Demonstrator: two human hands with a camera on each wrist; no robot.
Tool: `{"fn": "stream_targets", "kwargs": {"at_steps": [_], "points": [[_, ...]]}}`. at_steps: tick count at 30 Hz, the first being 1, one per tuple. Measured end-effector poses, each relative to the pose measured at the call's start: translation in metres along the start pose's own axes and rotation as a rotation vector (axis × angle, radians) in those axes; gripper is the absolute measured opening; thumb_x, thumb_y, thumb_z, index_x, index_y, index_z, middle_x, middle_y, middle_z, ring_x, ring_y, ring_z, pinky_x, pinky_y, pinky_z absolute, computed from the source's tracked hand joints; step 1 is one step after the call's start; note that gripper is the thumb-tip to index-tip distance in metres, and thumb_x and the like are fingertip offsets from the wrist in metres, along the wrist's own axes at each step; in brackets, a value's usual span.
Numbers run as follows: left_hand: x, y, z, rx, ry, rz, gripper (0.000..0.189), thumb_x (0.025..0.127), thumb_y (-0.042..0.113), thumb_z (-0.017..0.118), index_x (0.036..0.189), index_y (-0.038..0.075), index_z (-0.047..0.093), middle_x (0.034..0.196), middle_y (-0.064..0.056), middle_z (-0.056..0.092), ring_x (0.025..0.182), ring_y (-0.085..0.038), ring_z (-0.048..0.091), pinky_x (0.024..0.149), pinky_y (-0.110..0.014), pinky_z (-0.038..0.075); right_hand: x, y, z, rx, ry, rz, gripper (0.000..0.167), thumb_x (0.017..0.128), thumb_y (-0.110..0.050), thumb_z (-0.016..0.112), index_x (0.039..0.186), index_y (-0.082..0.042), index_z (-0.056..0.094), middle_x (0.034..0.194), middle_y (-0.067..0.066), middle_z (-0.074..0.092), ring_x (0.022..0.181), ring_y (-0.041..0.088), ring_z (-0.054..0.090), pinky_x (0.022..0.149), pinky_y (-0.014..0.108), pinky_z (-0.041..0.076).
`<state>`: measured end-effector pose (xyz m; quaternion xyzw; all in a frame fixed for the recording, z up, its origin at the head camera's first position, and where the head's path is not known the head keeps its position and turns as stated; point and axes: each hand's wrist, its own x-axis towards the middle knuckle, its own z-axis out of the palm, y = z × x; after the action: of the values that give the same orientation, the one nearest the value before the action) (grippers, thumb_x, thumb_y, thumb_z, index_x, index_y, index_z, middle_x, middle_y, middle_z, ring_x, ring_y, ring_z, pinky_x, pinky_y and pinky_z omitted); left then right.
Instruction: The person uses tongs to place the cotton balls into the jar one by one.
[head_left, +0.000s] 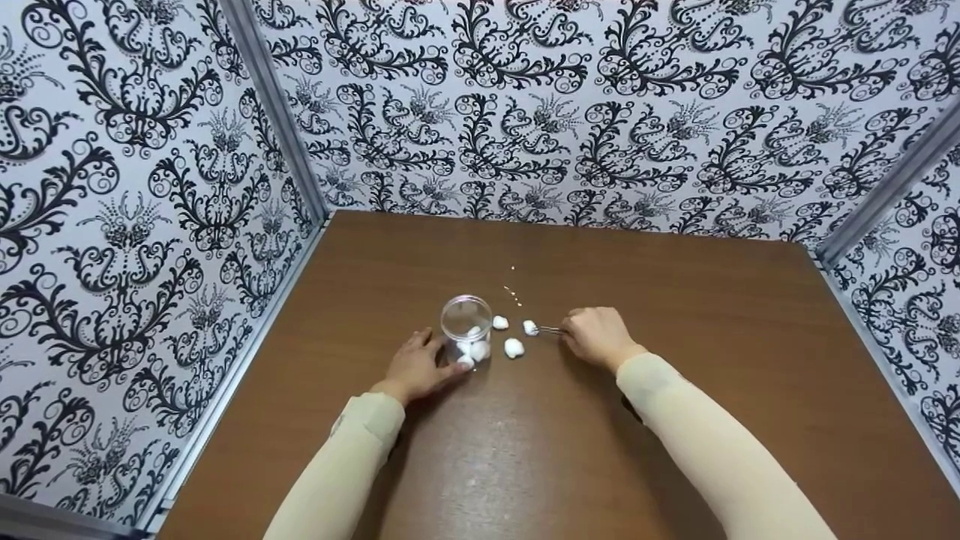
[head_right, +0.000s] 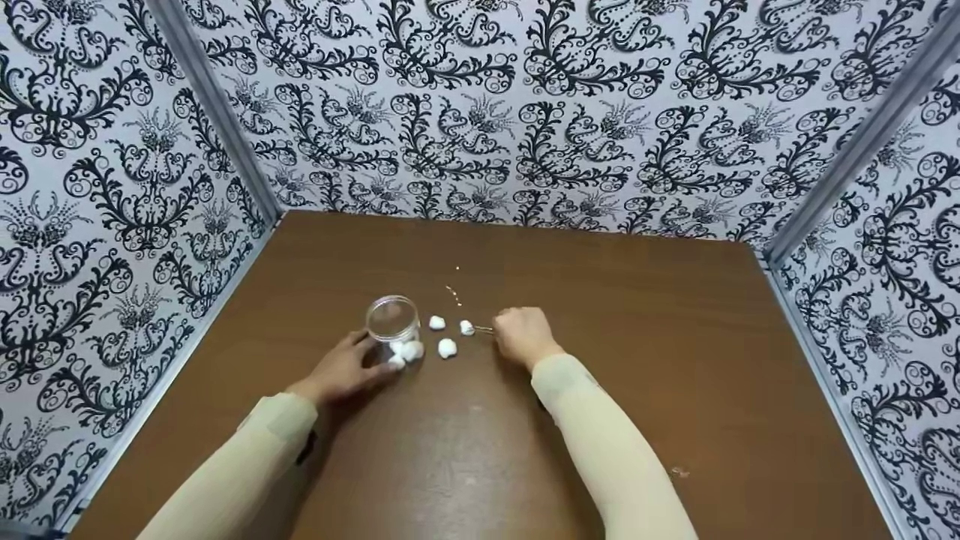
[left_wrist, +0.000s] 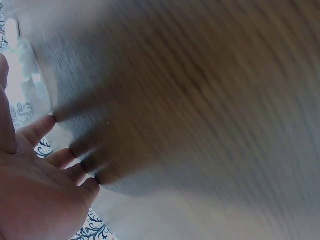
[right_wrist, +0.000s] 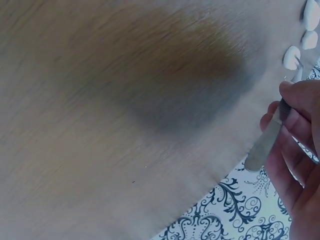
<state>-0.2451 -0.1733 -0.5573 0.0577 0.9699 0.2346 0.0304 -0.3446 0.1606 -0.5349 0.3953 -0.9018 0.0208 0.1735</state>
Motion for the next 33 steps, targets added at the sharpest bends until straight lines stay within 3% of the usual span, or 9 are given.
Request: {"fn": "stream_targets", "kwargs": {"at_steps": [9,18,33], "points": [[0.001,0.003,-0.002,-0.005,-0.001,-0.005,0.080,0.089,0.061,0.064,0.149,0.011,0.047,0.152,-0.029,0.035,0.142,-0.047,0.029,0.113,-0.056,0.024,-0.004,0.004,-0.007,-0.035,0.071,-0.039,0.004,0.078,-0.013,0.071,0.075,-0.013,0.074,0.069,-0.002,0.062,0.052,0.018,0.058,0.044,0.042,0.049],[0.000,0.000,-0.001,-0.013,0.004,0.001,0.080,0.089,0.060,0.065,0.149,0.011,0.047,0.152,-0.029,0.035,0.141,-0.047,0.029,0.112,-0.058,0.025,-0.012,0.007,-0.017,0.008,0.102,-0.032,0.006,0.078,-0.012,0.073,0.081,-0.014,0.077,0.073,-0.003,0.065,0.055,0.019,0.061,0.045,0.043,0.049],[0.000,0.000,0.000,-0.018,0.005,0.012,0.079,0.089,0.060,0.066,0.148,0.010,0.048,0.152,-0.029,0.036,0.141,-0.048,0.030,0.112,-0.058,0.025,-0.019,0.009,-0.024,-0.001,0.162,-0.064,0.007,0.075,-0.010,0.072,0.077,-0.016,0.075,0.069,-0.003,0.061,0.051,0.020,0.058,0.041,0.042,0.046]]}}
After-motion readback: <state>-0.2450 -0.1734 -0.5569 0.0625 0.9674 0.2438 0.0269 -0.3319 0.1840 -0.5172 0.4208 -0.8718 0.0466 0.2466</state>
